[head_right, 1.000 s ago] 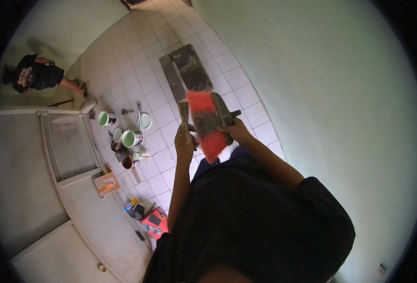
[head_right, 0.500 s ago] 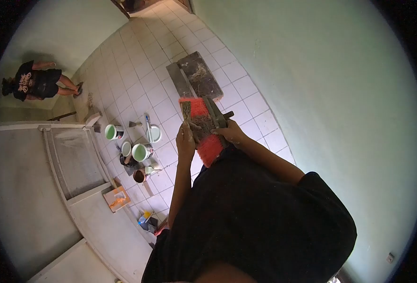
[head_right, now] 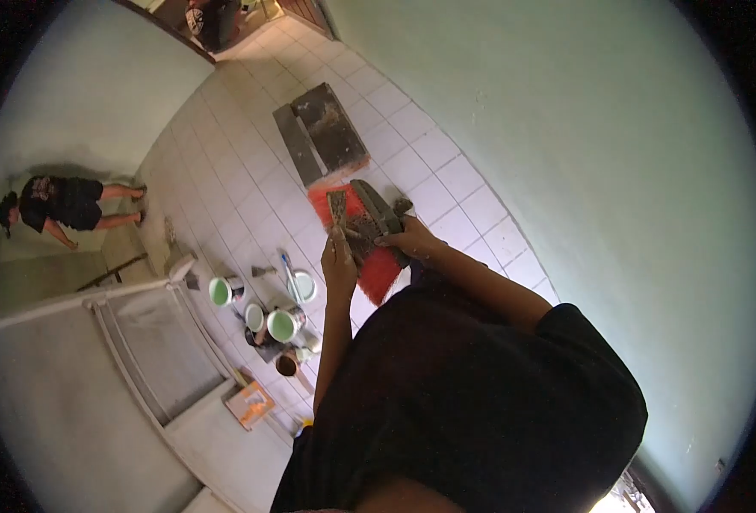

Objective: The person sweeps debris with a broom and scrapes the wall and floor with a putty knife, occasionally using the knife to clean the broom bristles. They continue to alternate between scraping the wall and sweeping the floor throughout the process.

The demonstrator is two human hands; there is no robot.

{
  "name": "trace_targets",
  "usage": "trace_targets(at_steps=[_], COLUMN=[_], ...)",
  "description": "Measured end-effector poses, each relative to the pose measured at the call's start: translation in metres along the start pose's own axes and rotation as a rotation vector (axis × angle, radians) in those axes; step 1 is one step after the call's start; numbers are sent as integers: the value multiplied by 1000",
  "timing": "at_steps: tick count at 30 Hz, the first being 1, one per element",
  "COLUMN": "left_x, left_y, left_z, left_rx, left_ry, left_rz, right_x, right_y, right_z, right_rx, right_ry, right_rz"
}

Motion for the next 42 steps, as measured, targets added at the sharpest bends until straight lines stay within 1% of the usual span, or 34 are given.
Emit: trace_targets(at_steps=[1,3,5,7,9,10,12,13,14,16,18,20,21,22,23,24,25,27,28,30,32,33,35,38,39,41,42], left_x=[3,11,21,27,37,42,54,62,72,94,111,141,151,161,171,182,191,206,212,222,230,232,239,239,236,236,232], left_y=[-18,-60,-75,-97,-120,-132,-147,-153,-165,-195,-226,-243,-259,-271,-280,-289,-298,-314,-324,-344,-357,-360,-366,-380,-390,-401,-409], left_z=[6,40,61,76,92,99,121,132,130,118,123,121,123,125,133,137,141,142,138,126,123,127,139,156,165,171,173], left_rx=[-3,-15,18,51,143,154,70,13,16,68,41,21,-38,-95,-132,-137,-134,-142,-148,-153,-64,-68,-142,-140,-150,-105,-94], left_ry=[17,21,-18,-17,19,11,-65,-115,-114,-45,-65,-105,-163,-216,-241,-236,-252,-281,-251,-229,-122,-127,-326,-363,-367,-367,-370], left_rz=[3,-3,62,56,54,51,151,191,187,122,124,120,97,73,57,50,9,-37,-62,-94,-204,-212,-189,-242,-264,-313,-324], right_x=[-1,-1,-3,-1,-2,-5,-17,-22,-31,-45,-63,-82,-90,-97,-108,-118,-127,-141,-147,-153,-163,-166,-173,-178,-177,-176,-171], right_y=[-20,-69,-93,-123,-155,-170,-196,-205,-210,-230,-248,-257,-272,-282,-290,-298,-303,-312,-319,-330,-339,-344,-348,-354,-361,-366,-369], right_z=[-6,-22,-37,-63,-67,-67,-72,-73,-90,-106,-118,-144,-132,-119,-125,-131,-136,-133,-133,-126,-118,-115,-117,-124,-122,-119,-121], right_rx=[4,77,37,37,-26,-37,-14,-17,-34,-50,1,-97,-13,-5,11,28,8,50,86,74,54,48,42,53,171,266,162], right_ry=[-3,174,101,35,290,282,37,36,79,125,146,259,144,141,85,32,29,9,-7,9,29,24,10,-101,-78,-58,-91], right_rz=[5,72,49,25,94,96,1,4,16,35,99,87,128,143,206,267,293,321,344,385,423,422,434,467,477,498,496])
Point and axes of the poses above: each hand's wrist, its own y-axis away from the middle knuckle, its own x-axis out of the back of the hand, z = x × y, the point moved 3 cm from there along -y, towards the middle knuckle, and after that the axes turned 12 degrees about x, right-handed, at the moved point
